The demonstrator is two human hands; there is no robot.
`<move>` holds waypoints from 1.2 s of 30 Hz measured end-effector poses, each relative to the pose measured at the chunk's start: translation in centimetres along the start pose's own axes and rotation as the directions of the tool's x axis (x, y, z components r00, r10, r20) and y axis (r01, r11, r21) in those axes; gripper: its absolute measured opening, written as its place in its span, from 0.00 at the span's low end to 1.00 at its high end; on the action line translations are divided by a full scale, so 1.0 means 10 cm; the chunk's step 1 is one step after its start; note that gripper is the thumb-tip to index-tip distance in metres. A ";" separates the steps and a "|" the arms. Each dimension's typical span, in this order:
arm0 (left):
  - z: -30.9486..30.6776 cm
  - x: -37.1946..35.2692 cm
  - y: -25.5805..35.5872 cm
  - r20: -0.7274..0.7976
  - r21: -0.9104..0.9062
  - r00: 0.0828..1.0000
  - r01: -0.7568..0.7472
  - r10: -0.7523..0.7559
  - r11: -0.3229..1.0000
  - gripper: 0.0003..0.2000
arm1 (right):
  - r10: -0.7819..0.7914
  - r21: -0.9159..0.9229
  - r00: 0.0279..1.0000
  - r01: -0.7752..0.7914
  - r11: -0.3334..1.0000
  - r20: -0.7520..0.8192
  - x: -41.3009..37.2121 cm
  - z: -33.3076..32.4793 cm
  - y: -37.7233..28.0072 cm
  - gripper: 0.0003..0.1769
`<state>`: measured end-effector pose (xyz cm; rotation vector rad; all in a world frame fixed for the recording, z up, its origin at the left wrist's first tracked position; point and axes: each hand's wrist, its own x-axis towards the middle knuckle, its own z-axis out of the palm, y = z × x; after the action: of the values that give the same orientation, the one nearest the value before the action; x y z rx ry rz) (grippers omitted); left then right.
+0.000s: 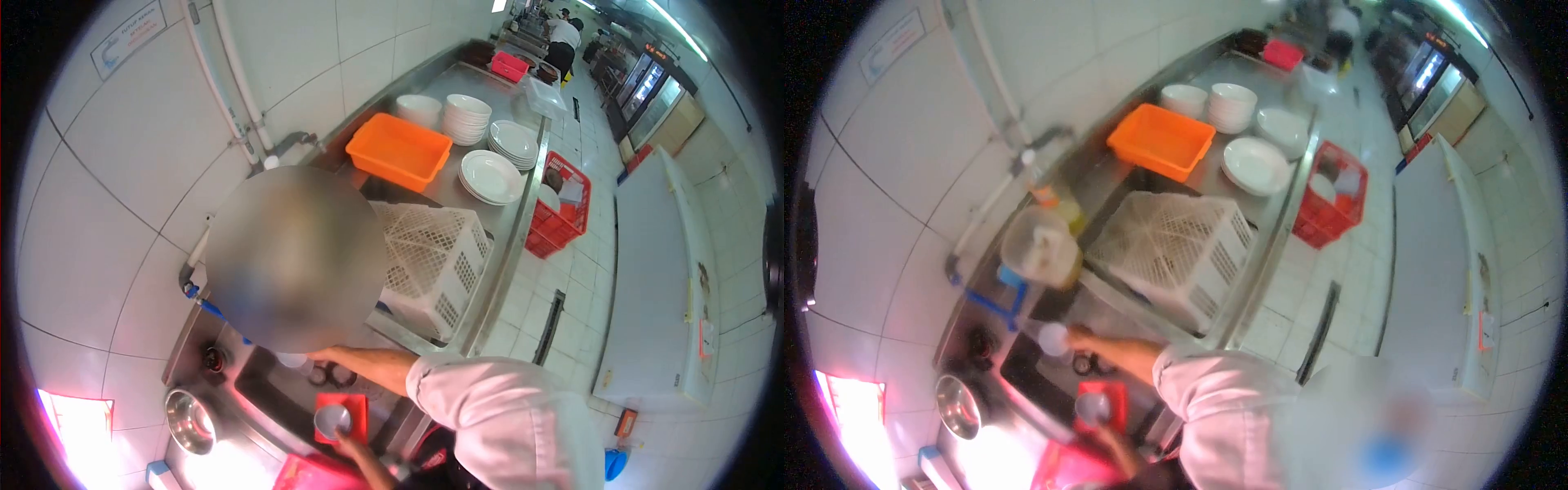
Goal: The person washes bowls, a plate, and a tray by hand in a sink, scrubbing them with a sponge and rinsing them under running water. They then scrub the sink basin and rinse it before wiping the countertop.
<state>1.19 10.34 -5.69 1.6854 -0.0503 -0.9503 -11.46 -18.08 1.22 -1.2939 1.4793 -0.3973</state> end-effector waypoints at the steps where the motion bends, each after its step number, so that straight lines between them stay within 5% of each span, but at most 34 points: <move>1: 0.05 -0.06 0.09 -0.037 0.047 0.998 0.051 -0.049 0.998 0.23 | 0.018 0.001 1.000 -0.018 1.000 0.023 0.00 -0.01 0.00 0.22; 8: -0.08 0.01 -0.11 0.111 -0.025 0.991 -0.066 0.068 0.998 0.24 | 0.033 0.005 0.990 -0.033 0.999 -0.136 -0.13 -0.14 -0.04 0.23; 11: -0.02 -0.16 0.07 0.036 0.016 0.998 -0.045 0.045 0.999 0.24 | 0.038 0.007 0.999 -0.038 0.999 0.016 -0.11 -0.15 -0.03 0.22; 13: -0.03 -0.13 0.06 0.009 0.013 1.000 0.016 -0.016 1.000 0.24 | -0.044 -0.135 0.988 0.024 0.991 -0.146 -0.07 -0.11 0.00 0.20; 17: -0.21 0.19 -0.16 0.023 -0.006 1.000 0.006 -0.006 1.000 0.24 | -0.083 -0.223 0.983 0.045 0.974 -0.164 -0.19 -0.12 0.02 0.17; 19: -0.17 0.05 -0.06 0.079 -0.029 0.993 -0.087 0.090 0.996 0.23 | -0.347 -0.345 0.890 0.239 0.908 -0.296 -0.27 -0.17 0.08 0.17; 23: -0.08 -0.19 0.19 0.092 -0.062 0.992 -0.081 0.087 0.995 0.23 | -0.301 -0.206 0.932 0.260 0.944 -0.203 -0.69 -0.55 -0.16 0.18; 25: 0.02 -0.50 0.48 0.068 0.063 0.988 -0.140 0.135 0.988 0.24 | -0.719 -0.626 0.689 0.521 0.581 -0.093 -0.53 -0.50 0.00 0.20; 26: 0.02 -0.46 0.45 0.071 0.064 0.988 -0.143 0.138 0.988 0.24 | -0.719 -0.626 0.688 0.520 0.582 -0.097 -0.49 -0.50 0.02 0.20; 28: 0.00 -0.37 0.40 -0.001 0.215 0.996 -0.082 0.084 0.973 0.24 | -0.914 -0.701 0.399 0.629 0.335 -0.078 -0.52 -0.57 0.01 0.21; 29: -0.02 -0.36 0.37 0.001 0.215 0.996 -0.085 0.086 0.973 0.24 | -0.914 -0.702 0.397 0.628 0.335 -0.081 -0.55 -0.58 -0.02 0.21; 31: -0.03 -0.35 0.37 0.056 0.246 0.985 -0.171 0.162 0.954 0.25 | -0.962 -0.699 0.247 0.667 0.258 -0.120 -0.62 -0.61 -0.12 0.21; 36: -0.07 -0.21 0.21 0.124 0.096 0.968 -0.229 0.216 0.969 0.25 | -0.966 -0.688 0.168 0.678 0.257 -0.195 -0.87 -0.74 -0.38 0.18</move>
<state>1.10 11.22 -2.76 1.6833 -0.3666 -0.8843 -17.38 -14.76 11.21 -2.6087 1.1240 -1.4397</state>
